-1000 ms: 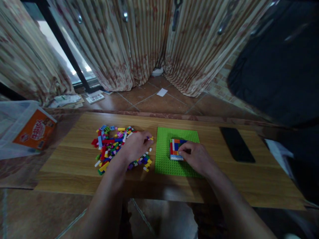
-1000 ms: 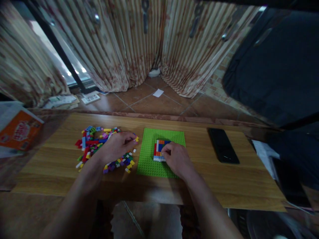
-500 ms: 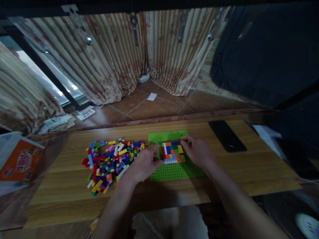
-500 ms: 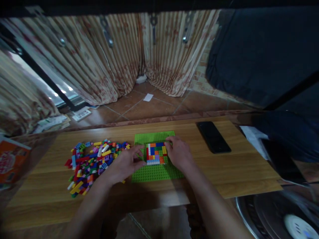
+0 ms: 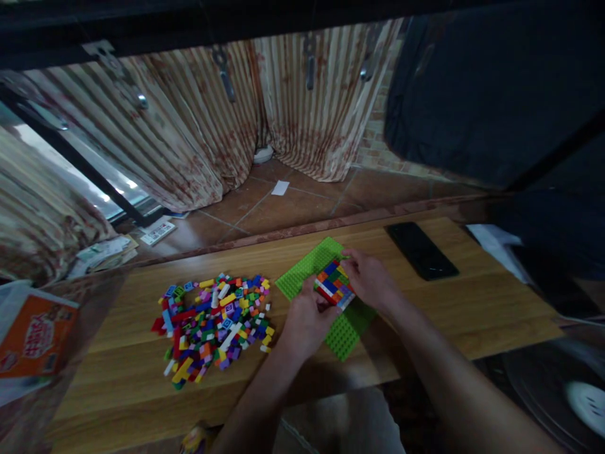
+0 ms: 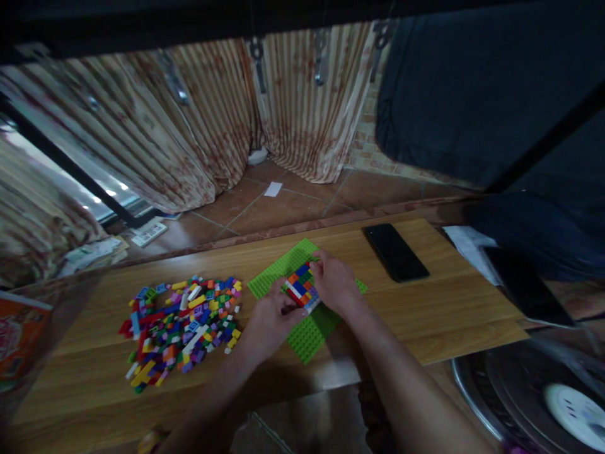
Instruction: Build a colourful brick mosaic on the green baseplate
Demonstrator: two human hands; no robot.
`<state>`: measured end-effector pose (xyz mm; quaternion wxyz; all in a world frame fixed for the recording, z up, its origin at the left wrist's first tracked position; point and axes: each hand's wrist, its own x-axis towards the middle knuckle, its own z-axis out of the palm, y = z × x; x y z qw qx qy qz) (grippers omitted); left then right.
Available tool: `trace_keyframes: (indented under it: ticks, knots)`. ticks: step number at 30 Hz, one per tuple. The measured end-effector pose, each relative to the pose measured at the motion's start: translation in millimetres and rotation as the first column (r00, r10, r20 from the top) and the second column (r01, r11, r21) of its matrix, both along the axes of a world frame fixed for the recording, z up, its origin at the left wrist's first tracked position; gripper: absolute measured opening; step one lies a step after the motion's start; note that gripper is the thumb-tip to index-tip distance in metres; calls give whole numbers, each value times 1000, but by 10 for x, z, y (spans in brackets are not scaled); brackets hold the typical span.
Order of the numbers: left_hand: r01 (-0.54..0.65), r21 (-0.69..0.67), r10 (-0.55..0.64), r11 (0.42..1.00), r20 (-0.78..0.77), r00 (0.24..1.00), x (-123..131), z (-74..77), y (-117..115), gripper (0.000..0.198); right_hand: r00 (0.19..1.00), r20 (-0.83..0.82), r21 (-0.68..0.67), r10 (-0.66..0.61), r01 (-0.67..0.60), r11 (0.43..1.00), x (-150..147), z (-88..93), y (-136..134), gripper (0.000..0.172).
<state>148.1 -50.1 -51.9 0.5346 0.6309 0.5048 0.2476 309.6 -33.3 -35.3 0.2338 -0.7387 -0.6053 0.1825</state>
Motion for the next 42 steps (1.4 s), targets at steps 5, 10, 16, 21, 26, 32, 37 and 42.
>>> trace_keyframes:
  ticks: [5, 10, 16, 21, 26, 32, 37, 42]
  knots:
    - [-170, -305, 279, 937, 362, 889, 300, -82, -319, 61, 998, -61, 51, -12, 15, 999, 35, -28, 52, 29]
    - [-120, -474, 369, 872, 478, 797, 392, -81, -560, 64, 994, -93, 74, 57, -50, 996, 21, -58, 66, 30]
    - [-105, -367, 256, 924, 389, 885, 254, -118, -452, 46, 986, 148, 84, -75, 63, 994, 125, -85, 54, 28]
    - [-36, -130, 71, 991, 278, 958, 62, -41, -343, 20, 915, 401, 18, -31, 26, 1000, 41, -219, 71, 33]
    - [-206, 185, 177, 961, 162, 971, -134, 65, -188, 15, 897, 440, 25, 42, -59, 998, -155, -259, 64, 34]
    - [-370, 323, 311, 871, 222, 924, -435, 98, 70, 14, 895, 424, 16, 142, -164, 986, -450, -236, 52, 32]
    - [-498, 374, 393, 783, 323, 861, -809, 159, 264, 13, 893, 415, 22, 173, -200, 980, -609, -238, 60, 32]
    - [-656, 304, 537, 691, 392, 747, -1168, 261, 372, 15, 924, 300, 248, 239, -317, 915, -775, -104, -75, 25]
